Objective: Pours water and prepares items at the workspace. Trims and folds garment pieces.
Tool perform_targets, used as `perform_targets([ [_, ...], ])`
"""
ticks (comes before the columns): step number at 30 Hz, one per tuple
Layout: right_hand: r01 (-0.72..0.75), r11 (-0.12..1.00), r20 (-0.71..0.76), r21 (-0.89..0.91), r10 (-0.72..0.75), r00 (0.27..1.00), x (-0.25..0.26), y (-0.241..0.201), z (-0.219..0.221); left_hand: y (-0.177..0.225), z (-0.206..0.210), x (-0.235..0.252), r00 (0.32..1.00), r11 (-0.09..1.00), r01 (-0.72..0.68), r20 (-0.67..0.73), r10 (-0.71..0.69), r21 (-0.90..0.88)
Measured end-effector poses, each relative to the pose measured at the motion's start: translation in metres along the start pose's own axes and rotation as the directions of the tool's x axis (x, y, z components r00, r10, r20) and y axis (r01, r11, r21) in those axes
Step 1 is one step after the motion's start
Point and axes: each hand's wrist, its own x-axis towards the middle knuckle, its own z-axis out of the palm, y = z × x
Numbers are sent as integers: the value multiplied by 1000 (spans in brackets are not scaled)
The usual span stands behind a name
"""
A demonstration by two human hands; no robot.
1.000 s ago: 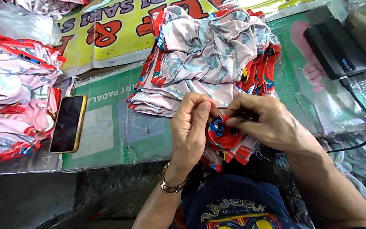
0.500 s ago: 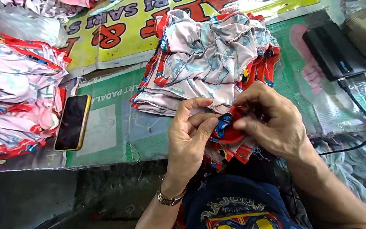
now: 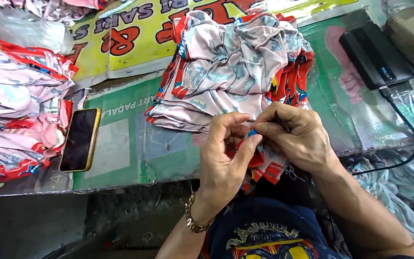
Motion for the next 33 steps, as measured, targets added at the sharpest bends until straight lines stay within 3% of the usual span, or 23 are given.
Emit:
perform_targets([
  [2, -12, 1000, 8, 14, 12, 1000, 0, 0, 0, 1, 3, 1, 1000, 999, -5, -4, 5, 42],
  [7, -22, 996, 39, 91, 19, 999, -1, 1, -6, -2, 1, 6, 994, 974, 106, -12, -111, -198],
  [11, -35, 955, 104, 296, 4, 995, -3, 2, -11, -4, 1, 5, 993, 958, 114, 9, -116, -262],
  [13, 8, 972, 62, 235, -24, 998, -2, -2, -11, -3, 0, 5, 994, 953, 107, 9, -109, -283],
  [16, 116, 989, 32, -87, -113, 993, -3, -7, -5, -2, 2, 3, 998, 962, 64, -11, -69, -264],
  [18, 192, 960, 3, -202, -196, 981, -4, -4, 1, -3, 3, 2, 998, 963, 43, -24, -52, -267],
  [20, 180, 971, -26, -156, -187, 982, -4, -2, 1, -5, 3, 1, 996, 946, 72, -23, -84, -316],
  [23, 40, 998, 13, 46, -41, 999, -3, -3, -2, -8, 0, 1, 988, 907, 136, -14, -155, -399],
  [25, 17, 996, 46, 86, -21, 999, -2, -2, -5, -10, -1, 0, 993, 927, 115, 4, -121, -357],
  [30, 150, 982, 38, -113, -146, 989, 3, -7, -7, -7, -3, -1, 996, 997, -76, 56, 74, 31],
  [33, 156, 975, 43, -157, -151, 988, 5, -14, -10, -7, -5, 0, 999, 995, 8, 48, -3, -104],
])
